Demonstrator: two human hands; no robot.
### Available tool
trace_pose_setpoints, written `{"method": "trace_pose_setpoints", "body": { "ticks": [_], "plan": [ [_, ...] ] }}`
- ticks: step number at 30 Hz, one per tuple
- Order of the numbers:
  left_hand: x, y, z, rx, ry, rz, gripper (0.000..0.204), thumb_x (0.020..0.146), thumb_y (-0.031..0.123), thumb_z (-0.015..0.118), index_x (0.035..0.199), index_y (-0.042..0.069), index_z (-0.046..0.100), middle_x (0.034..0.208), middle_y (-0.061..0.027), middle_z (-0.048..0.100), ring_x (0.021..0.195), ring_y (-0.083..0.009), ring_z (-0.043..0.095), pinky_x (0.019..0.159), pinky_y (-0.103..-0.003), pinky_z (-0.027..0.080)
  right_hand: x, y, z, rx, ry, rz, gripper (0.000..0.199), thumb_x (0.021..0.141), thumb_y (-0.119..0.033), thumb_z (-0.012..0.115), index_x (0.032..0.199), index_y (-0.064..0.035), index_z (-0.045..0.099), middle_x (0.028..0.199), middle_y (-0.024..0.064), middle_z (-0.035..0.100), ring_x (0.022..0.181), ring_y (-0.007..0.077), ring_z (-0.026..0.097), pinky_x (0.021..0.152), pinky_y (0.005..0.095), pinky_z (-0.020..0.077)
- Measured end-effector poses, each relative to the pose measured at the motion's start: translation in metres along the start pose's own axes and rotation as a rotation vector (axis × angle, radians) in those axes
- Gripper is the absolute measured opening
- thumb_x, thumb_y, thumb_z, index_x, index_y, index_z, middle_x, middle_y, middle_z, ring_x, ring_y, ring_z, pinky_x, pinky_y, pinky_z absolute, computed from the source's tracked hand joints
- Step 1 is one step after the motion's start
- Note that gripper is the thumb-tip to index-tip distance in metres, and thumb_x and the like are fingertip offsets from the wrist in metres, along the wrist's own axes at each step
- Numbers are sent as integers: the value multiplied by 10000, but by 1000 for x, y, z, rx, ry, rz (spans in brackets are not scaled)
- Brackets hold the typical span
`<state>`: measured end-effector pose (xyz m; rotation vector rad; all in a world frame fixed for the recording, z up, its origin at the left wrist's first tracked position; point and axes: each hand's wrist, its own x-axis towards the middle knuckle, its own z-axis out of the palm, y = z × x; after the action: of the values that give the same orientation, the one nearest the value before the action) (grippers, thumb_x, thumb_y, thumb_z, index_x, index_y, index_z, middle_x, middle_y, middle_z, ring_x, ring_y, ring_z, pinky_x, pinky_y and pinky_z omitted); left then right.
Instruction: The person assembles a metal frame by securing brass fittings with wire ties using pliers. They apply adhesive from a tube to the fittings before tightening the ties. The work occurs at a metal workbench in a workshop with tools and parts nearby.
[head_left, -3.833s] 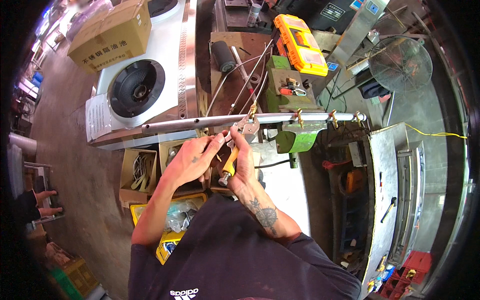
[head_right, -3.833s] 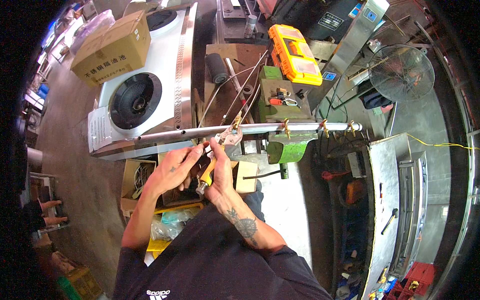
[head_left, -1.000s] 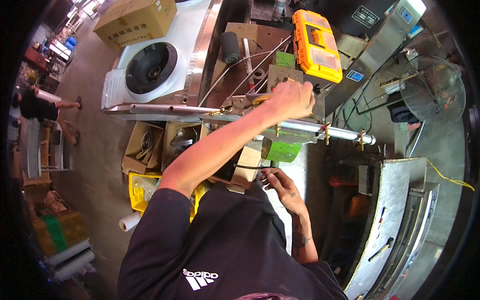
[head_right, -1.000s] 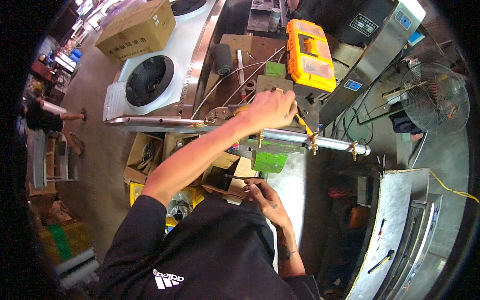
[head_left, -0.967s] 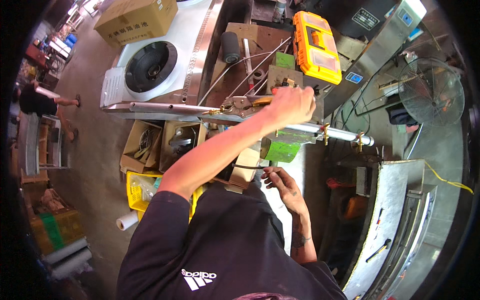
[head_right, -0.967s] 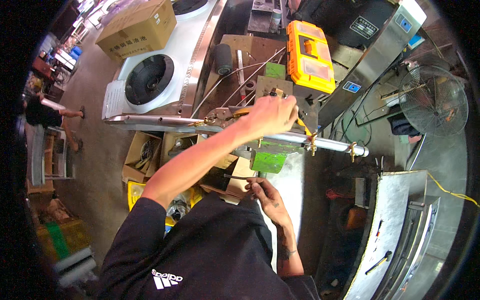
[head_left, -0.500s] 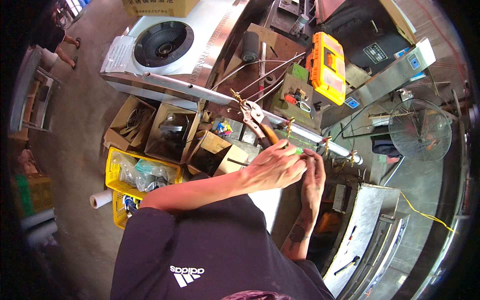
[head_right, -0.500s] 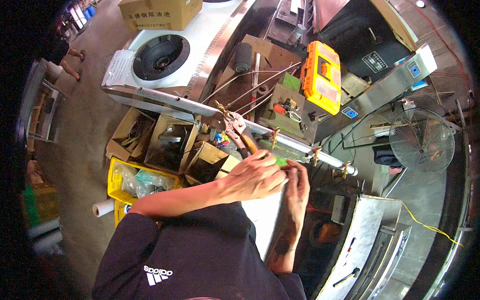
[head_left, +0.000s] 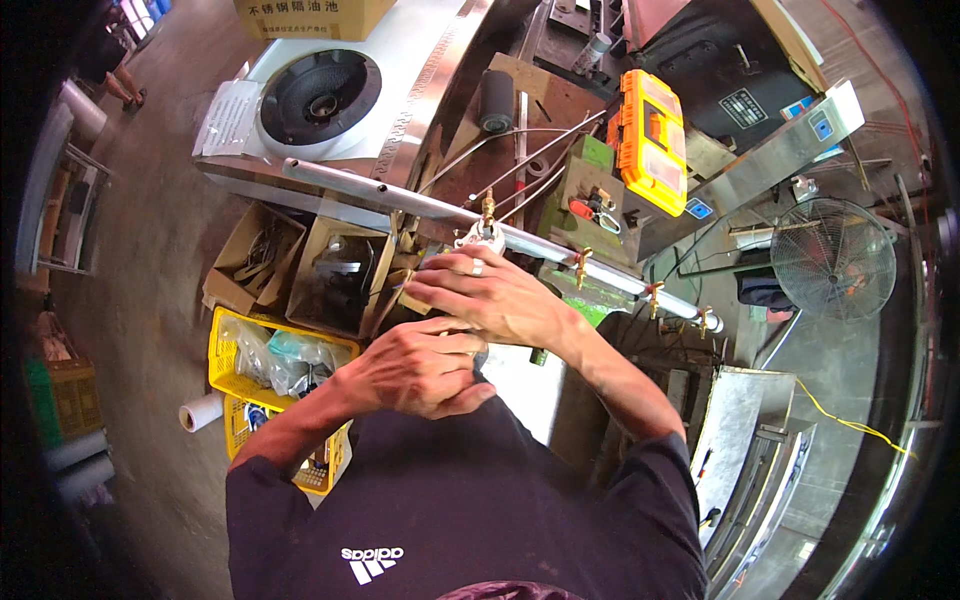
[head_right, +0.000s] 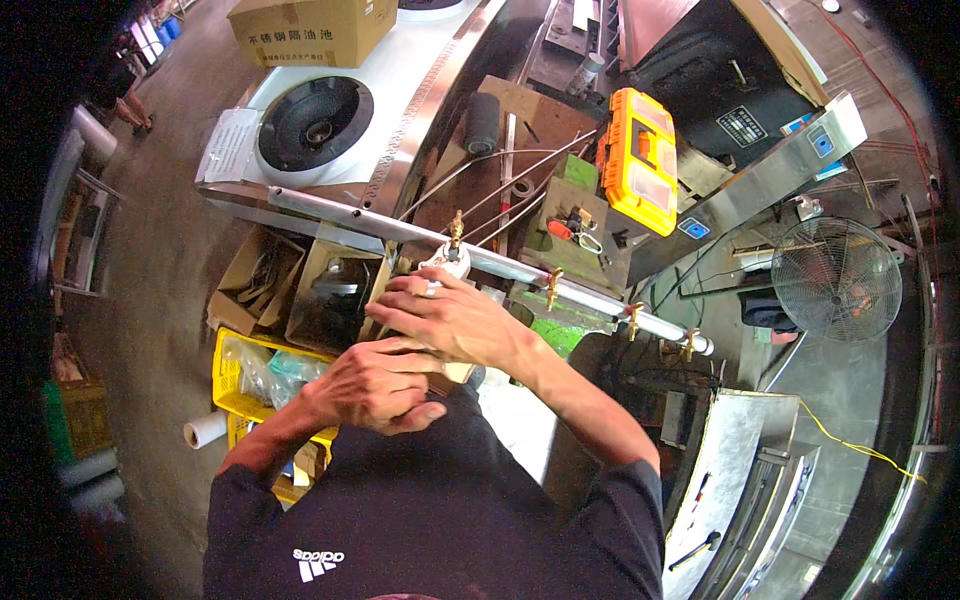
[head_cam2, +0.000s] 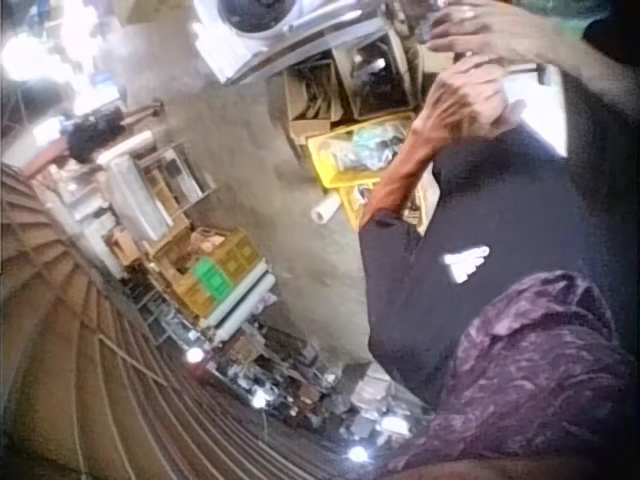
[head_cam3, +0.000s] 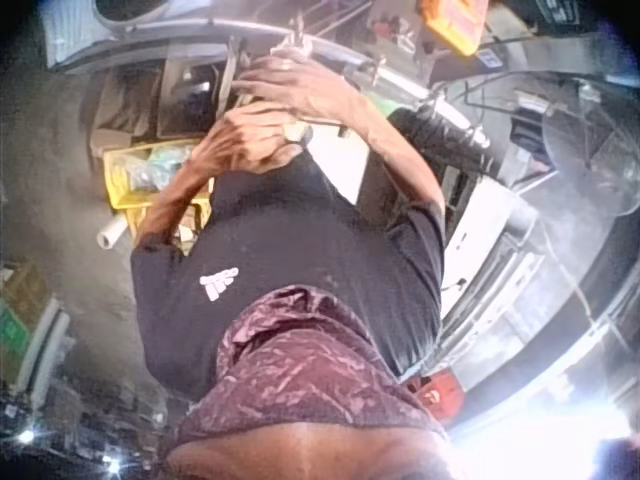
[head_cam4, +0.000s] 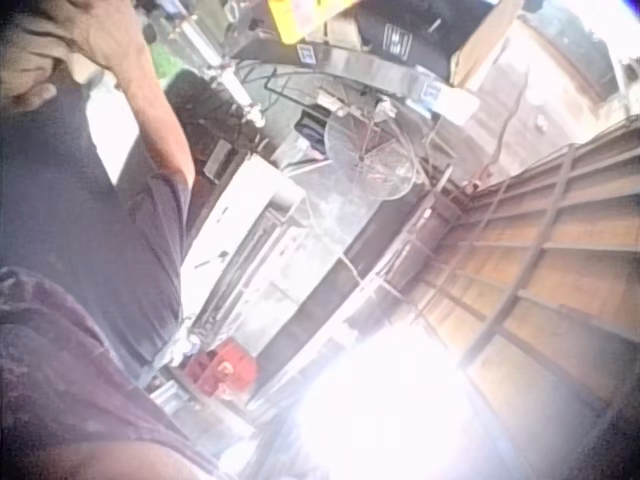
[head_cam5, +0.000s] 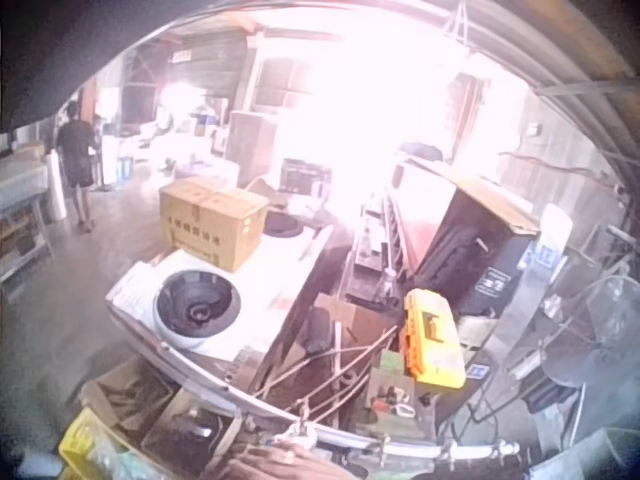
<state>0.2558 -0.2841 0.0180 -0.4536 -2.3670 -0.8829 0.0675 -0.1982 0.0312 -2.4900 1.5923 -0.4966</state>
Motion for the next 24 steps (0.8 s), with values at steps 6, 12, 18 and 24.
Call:
{"method": "trace_pose_setpoints", "body": {
  "ticks": [6, 12, 18, 24],
  "plan": [
    [-22, -11, -33, -234, 201, -274, 288, 902, 110, 653, 621, 63, 607, 756, -118, 745, 892, -264, 773, 916, -431, 594, 43, 25, 32, 220, -47, -54, 272, 949, -337, 628, 1035, -84, 579, 955, 89, 647, 951, 298, 673, 868, 450, 483],
    [-41, -2, 14, 1, 990, -728, 329, 1033, 319, 520, 1055, -1, 590, 1207, -204, 597, 1209, -291, 547, 1071, -456, 423, 64, 20, 48, 80, 7, 109, 171, 940, -204, 590, 1025, -55, 576, 914, 115, 657, 921, 314, 693, 849, 452, 498],
    [15, -88, -6, -182, 1450, -1001, 367, 1134, 289, 473, 1027, -37, 602, 1063, -159, 674, 978, -222, 667, 904, -353, 525, 104, 26, 60, 19, 160, 435, 182, 942, -188, 581, 1032, -30, 574, 870, 141, 660, 859, 332, 699, 825, 449, 496],
    [40, -178, -38, -426, 1435, -1004, 473, 1103, 367, 550, 812, -7, 553, 792, -130, 664, 674, -236, 673, 648, -382, 576, 112, 41, 51, -14, 374, 542, 667, 806, -160, 795, 1338, 76, 470, 1238, 265, 557, 1152, 391, 582, 936, 460, 483]
  ]
}}
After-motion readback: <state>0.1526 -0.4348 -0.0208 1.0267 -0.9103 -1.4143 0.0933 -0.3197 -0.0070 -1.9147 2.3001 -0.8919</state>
